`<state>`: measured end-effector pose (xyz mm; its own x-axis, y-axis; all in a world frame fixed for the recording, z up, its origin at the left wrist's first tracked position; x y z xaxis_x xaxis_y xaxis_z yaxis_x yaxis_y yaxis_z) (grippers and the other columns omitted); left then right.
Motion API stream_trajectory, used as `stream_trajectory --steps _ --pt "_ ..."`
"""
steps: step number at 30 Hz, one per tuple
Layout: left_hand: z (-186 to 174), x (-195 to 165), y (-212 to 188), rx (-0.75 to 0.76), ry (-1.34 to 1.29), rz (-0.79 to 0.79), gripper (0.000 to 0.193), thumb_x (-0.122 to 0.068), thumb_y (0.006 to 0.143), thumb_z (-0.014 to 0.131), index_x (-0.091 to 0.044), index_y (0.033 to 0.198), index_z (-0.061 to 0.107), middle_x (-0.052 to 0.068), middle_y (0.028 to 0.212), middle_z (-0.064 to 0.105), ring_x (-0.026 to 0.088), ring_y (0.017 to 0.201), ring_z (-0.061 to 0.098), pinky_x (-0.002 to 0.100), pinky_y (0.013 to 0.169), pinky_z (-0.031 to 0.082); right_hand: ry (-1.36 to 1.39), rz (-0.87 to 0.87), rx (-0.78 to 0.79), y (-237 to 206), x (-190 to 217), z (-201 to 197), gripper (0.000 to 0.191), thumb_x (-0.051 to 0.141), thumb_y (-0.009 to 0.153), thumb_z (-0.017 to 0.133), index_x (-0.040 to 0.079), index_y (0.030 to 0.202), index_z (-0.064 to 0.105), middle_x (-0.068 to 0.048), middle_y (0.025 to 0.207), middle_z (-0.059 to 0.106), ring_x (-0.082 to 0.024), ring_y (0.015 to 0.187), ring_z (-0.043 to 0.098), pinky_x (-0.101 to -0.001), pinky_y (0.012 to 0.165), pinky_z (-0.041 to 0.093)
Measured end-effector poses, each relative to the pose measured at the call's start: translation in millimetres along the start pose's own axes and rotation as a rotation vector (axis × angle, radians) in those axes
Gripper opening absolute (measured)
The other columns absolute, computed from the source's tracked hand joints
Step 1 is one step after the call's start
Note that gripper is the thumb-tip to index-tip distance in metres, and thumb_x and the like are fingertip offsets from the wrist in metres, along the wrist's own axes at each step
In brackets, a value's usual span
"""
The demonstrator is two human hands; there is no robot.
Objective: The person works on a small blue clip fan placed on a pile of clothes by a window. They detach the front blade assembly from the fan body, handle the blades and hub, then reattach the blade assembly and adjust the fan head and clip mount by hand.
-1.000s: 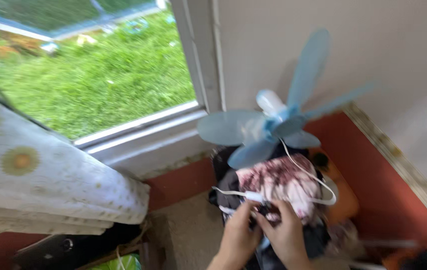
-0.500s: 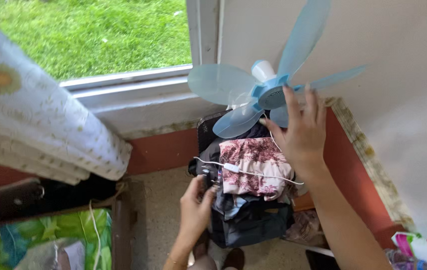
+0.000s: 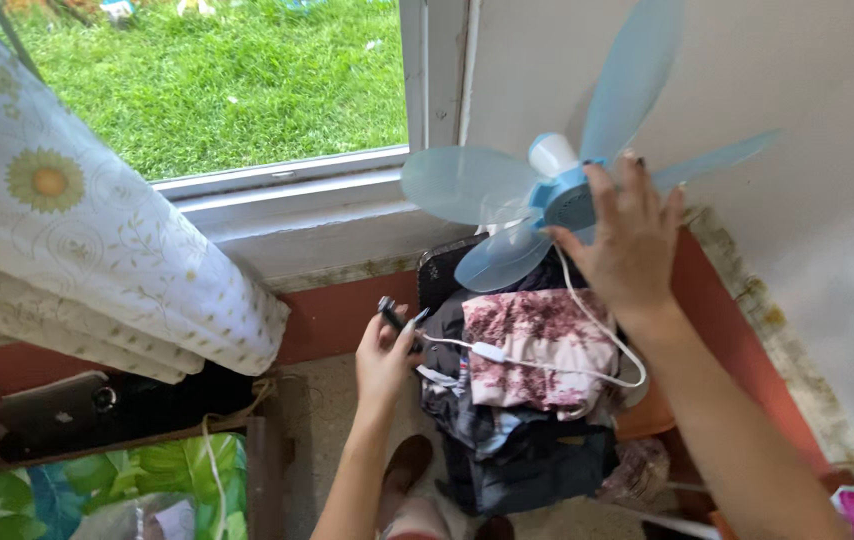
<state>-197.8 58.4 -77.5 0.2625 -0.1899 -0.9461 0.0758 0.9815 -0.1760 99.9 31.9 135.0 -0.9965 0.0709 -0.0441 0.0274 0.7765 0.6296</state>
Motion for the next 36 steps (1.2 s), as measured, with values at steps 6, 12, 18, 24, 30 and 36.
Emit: stream_trajectory --steps 6,12,18,24,30,36 --pt "41.3 27.7 76.8 0.061 0.154 -0.050 0.031 -0.012 0.089 0.074 -0.008 0.119 0.071 0.006 0.089 0.074 0.011 0.080 0.070 0.030 0.064 0.061 0.249 -0.002 -0.087 -16.4 -11.6 -3.6 0.080 0.040 0.089 0.086 0.013 0.144 0.036 -0.028 0.152 0.049 -0.047 0.140 0.049 -0.0625 0.118 0.039" --pt "105.2 57.4 112.0 0.236 0.422 0.111 0.032 -0.009 0.083 0.080 -0.002 0.113 0.070 0.012 0.086 0.077 0.014 0.076 0.071 0.033 0.069 0.058 0.146 -0.073 -0.060 -27.8 -11.4 -9.7 0.100 0.039 0.084 0.084 0.021 0.158 0.020 -0.033 0.158 0.039 -0.054 0.147 0.042 -0.0604 0.116 0.046" --pt "149.0 58.0 104.0 0.328 0.371 0.284 0.032 -0.004 0.082 0.077 -0.002 0.114 0.069 0.016 0.092 0.076 0.021 0.078 0.074 0.033 0.074 0.057 0.086 0.023 0.082 -39.0 -16.2 -9.1 0.118 0.043 0.073 0.086 0.032 0.163 0.010 -0.031 0.161 0.029 -0.054 0.148 0.037 -0.0632 0.117 0.042" --pt "165.0 35.7 97.5 0.325 0.325 0.443 0.030 -0.004 0.081 0.077 -0.002 0.110 0.068 0.017 0.093 0.070 0.032 0.080 0.071 0.038 0.073 0.057 0.078 0.069 0.059 -43.2 -15.5 -13.2 0.108 0.036 0.074 0.087 0.031 0.161 0.024 -0.032 0.167 0.022 -0.055 0.155 0.030 -0.0659 0.122 0.038" --pt "169.4 32.0 94.1 0.325 0.360 0.487 0.028 0.001 0.080 0.070 -0.002 0.108 0.070 0.019 0.098 0.072 0.037 0.093 0.072 0.040 0.081 0.057 0.031 0.058 0.101 -43.4 -14.7 -18.2 0.096 0.033 0.074 0.089 0.028 0.153 0.034 -0.031 0.168 0.019 -0.055 0.155 0.029 -0.0651 0.124 0.035" --pt "164.0 33.7 92.4 0.296 0.360 0.472 0.038 0.000 0.075 0.070 -0.003 0.112 0.068 0.018 0.102 0.073 0.035 0.096 0.073 0.038 0.084 0.057 0.058 0.056 0.074 -44.1 -13.2 -19.4 0.092 0.027 0.075 0.090 0.026 0.151 0.038 -0.029 0.169 0.019 -0.053 0.154 0.032 -0.0645 0.123 0.036"
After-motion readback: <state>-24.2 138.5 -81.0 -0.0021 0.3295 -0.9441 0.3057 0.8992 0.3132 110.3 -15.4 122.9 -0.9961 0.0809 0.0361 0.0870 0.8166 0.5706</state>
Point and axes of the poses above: each hand's wrist, its own y-axis towards the middle knuckle, its own z-axis out of the palm, x = y × z, the point moved 6 cm from there along y, towards the middle knuckle
